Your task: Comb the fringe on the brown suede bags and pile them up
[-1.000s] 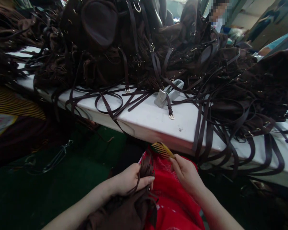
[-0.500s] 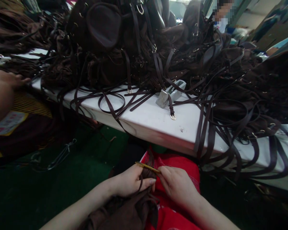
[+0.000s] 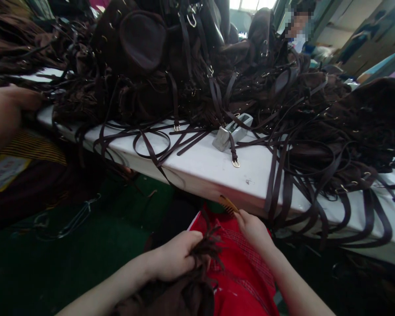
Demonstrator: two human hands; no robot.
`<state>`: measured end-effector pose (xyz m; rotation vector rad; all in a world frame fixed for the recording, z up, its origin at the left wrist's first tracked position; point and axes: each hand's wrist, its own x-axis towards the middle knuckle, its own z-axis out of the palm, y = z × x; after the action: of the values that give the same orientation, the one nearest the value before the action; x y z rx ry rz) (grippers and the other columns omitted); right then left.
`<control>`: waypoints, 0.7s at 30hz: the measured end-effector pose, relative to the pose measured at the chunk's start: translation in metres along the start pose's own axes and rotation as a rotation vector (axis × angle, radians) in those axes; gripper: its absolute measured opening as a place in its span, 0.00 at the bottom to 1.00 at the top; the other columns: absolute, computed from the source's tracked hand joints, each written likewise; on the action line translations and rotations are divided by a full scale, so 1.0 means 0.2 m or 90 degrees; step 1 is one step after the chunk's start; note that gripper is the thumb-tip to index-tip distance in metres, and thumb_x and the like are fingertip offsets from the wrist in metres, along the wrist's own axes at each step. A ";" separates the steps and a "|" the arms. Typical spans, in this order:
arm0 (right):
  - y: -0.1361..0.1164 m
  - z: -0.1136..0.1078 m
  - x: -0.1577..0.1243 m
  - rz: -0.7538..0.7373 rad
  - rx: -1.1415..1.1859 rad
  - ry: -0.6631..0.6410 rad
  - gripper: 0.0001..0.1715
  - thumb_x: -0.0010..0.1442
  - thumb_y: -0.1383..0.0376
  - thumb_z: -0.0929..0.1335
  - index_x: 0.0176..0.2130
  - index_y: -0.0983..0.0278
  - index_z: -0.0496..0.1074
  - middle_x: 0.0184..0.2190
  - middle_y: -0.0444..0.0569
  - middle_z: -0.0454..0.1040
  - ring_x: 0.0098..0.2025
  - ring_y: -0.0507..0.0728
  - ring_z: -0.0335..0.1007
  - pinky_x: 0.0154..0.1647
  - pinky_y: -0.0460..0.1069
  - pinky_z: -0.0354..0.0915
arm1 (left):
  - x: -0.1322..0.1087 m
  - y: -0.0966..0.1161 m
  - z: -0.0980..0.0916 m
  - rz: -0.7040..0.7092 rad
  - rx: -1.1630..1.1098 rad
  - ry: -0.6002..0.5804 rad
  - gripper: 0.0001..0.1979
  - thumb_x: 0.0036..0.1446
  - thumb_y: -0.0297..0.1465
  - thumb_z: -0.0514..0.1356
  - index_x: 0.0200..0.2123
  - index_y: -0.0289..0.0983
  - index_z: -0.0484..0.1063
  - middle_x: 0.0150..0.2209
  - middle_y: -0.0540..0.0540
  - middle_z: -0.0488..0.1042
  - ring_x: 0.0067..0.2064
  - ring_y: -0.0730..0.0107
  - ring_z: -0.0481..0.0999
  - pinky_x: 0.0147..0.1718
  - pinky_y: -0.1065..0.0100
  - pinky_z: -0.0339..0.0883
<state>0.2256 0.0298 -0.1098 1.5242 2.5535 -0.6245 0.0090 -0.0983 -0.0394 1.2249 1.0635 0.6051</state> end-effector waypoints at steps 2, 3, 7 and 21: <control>-0.01 -0.05 -0.06 -0.050 0.108 0.045 0.20 0.68 0.56 0.55 0.30 0.62 0.63 0.24 0.45 0.71 0.26 0.53 0.67 0.29 0.46 0.55 | 0.01 -0.02 -0.01 -0.037 -0.007 0.010 0.16 0.60 0.40 0.53 0.31 0.32 0.70 0.28 0.47 0.72 0.30 0.71 0.69 0.30 0.72 0.64; -0.04 -0.09 -0.10 -0.084 0.154 0.057 0.21 0.68 0.56 0.54 0.29 0.62 0.63 0.22 0.44 0.69 0.25 0.52 0.66 0.28 0.46 0.55 | 0.01 -0.03 -0.01 -0.044 -0.012 0.006 0.18 0.61 0.41 0.52 0.31 0.32 0.70 0.28 0.47 0.72 0.29 0.71 0.69 0.30 0.73 0.64; -0.19 -0.22 -0.26 -0.231 0.233 0.051 0.20 0.68 0.59 0.55 0.28 0.62 0.63 0.23 0.43 0.68 0.25 0.51 0.63 0.28 0.46 0.53 | 0.04 -0.02 -0.01 -0.028 -0.067 0.001 0.18 0.59 0.43 0.56 0.36 0.32 0.72 0.31 0.46 0.74 0.32 0.69 0.71 0.33 0.71 0.66; -0.30 -0.20 -0.28 -0.298 0.001 -0.046 0.13 0.67 0.64 0.57 0.35 0.62 0.67 0.28 0.45 0.74 0.30 0.53 0.69 0.31 0.47 0.54 | 0.02 -0.01 0.00 0.010 -0.040 0.006 0.15 0.61 0.40 0.54 0.36 0.33 0.72 0.32 0.46 0.74 0.32 0.69 0.71 0.34 0.71 0.66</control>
<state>0.2059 -0.0248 -0.0405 0.8769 2.8634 -0.7091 0.0099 -0.0948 -0.0434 1.1769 1.0366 0.6521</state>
